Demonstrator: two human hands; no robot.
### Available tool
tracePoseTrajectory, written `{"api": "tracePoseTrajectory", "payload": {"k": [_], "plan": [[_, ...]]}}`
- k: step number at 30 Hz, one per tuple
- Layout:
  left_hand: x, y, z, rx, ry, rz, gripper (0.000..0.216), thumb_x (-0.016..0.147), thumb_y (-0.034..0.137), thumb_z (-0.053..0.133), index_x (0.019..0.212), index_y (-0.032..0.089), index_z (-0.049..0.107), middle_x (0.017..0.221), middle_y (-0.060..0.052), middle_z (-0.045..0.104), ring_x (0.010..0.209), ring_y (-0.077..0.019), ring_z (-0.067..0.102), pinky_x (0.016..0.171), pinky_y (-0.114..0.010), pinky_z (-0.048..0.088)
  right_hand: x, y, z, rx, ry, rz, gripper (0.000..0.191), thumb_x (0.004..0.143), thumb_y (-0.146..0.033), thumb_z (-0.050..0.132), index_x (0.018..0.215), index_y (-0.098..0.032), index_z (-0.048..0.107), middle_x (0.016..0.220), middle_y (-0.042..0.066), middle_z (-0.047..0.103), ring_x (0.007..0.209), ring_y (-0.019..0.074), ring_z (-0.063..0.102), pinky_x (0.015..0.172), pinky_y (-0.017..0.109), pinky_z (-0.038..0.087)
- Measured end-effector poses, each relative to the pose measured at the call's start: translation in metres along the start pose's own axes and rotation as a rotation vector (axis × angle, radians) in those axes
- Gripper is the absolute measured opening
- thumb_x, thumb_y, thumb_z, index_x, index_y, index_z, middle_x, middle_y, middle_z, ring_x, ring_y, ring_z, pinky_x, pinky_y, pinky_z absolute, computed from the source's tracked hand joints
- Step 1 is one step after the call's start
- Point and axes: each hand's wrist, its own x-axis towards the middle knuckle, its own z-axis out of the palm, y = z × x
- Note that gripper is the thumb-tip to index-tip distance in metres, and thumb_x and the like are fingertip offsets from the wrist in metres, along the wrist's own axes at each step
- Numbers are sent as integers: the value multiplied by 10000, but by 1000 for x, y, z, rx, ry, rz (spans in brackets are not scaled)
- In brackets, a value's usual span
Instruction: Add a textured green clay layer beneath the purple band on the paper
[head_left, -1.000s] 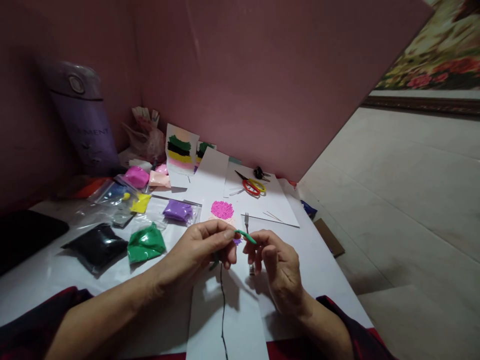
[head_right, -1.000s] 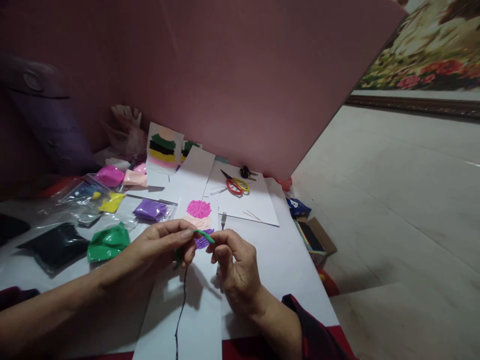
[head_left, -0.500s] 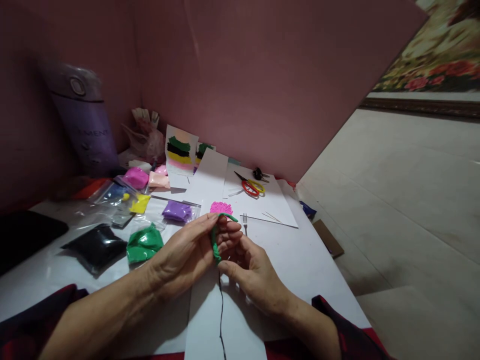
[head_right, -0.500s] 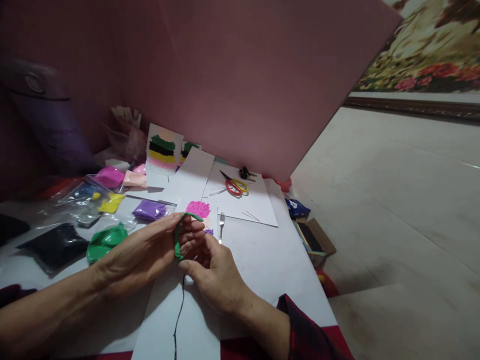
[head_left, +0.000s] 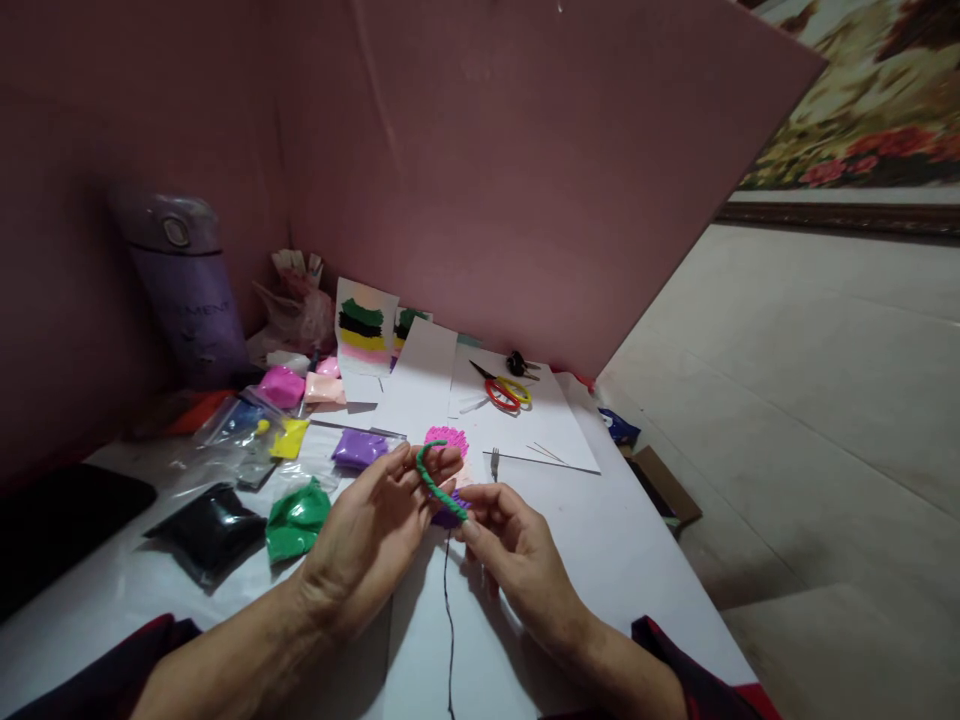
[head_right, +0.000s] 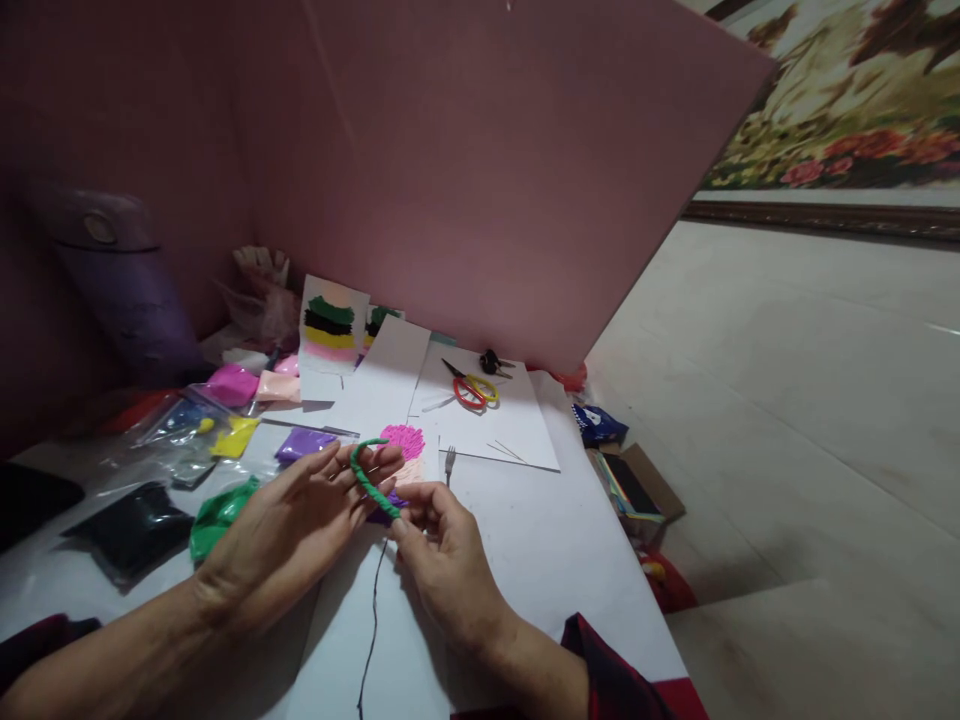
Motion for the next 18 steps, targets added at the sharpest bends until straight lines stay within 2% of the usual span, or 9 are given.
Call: {"api": "tracePoseTrajectory", "payload": {"k": [4, 8, 15, 18], "plan": [[3, 1, -6, 67, 99, -51, 179, 898, 216, 552, 812, 156, 697, 884, -57, 706, 895, -164, 628, 828, -274, 477, 1, -6, -8, -51, 72, -24, 177, 826, -325, 651, 880, -157, 647, 676, -28, 539, 501, 71, 428, 439, 181, 371], [3, 0, -11, 192, 89, -73, 58, 809, 183, 688, 851, 150, 710, 901, -41, 700, 836, -144, 626, 784, -245, 470, 4, -3, -18, -11, 99, 2, 246, 813, -387, 674, 885, -154, 646, 650, -37, 531, 440, 58, 428, 411, 180, 367], [-5, -5, -11, 363, 87, -107, 199, 778, 304, 738, 822, 114, 705, 866, -105, 709, 756, -169, 624, 705, -256, 486, 7, -7, -27, 236, 55, -12, 233, 812, -382, 689, 872, -163, 636, 709, 2, 619, 415, 57, 470, 378, 168, 381], [-7, -9, -13, 461, 62, -107, 325, 775, 427, 725, 718, 117, 648, 721, -73, 661, 571, -128, 556, 544, -232, 437, 6, -14, -28, 324, 32, -9, 198, 801, -345, 697, 849, -161, 642, 693, 15, 636, 428, 67, 471, 378, 167, 399]]}}
